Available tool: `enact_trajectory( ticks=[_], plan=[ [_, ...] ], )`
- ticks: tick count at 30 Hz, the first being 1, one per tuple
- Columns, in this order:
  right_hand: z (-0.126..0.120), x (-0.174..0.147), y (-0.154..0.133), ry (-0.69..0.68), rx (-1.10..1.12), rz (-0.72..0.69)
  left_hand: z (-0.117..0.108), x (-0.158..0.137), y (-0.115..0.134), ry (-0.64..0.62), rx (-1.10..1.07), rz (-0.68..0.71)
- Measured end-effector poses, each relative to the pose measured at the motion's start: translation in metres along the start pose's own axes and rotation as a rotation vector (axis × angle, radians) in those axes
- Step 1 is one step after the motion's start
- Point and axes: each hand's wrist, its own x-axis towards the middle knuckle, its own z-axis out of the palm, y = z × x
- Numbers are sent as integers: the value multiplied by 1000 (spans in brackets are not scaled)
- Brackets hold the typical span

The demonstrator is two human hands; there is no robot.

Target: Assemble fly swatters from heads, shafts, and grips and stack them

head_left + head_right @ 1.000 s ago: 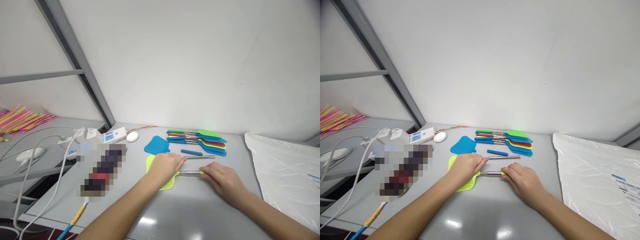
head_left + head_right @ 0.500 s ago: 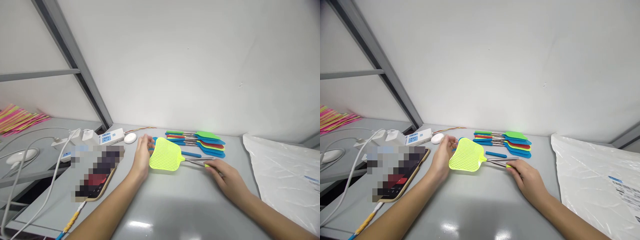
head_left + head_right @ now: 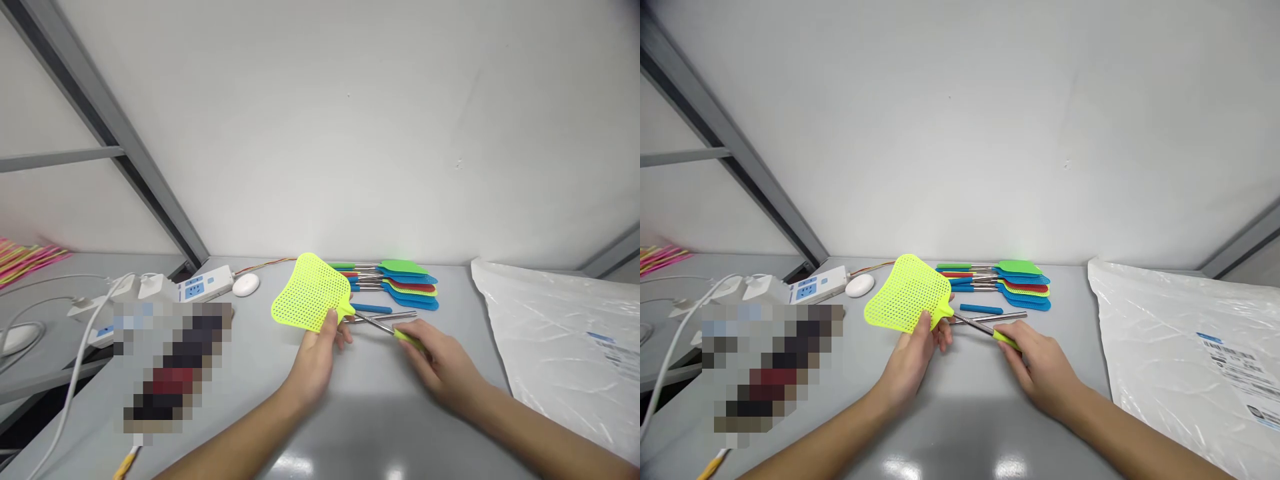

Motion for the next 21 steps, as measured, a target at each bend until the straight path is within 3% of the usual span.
enact_trajectory(
  ticks=[5,14,21],
  plan=[
    [4,-3,-3,-85,33,-53,0,5,3,58,16,-22],
    [9,-4,-5,-65,153,-77,7,4,4,24,81,2],
    [5,-6,-2,-46,214,-19,17,9,1,9,105,-8]
  ],
)
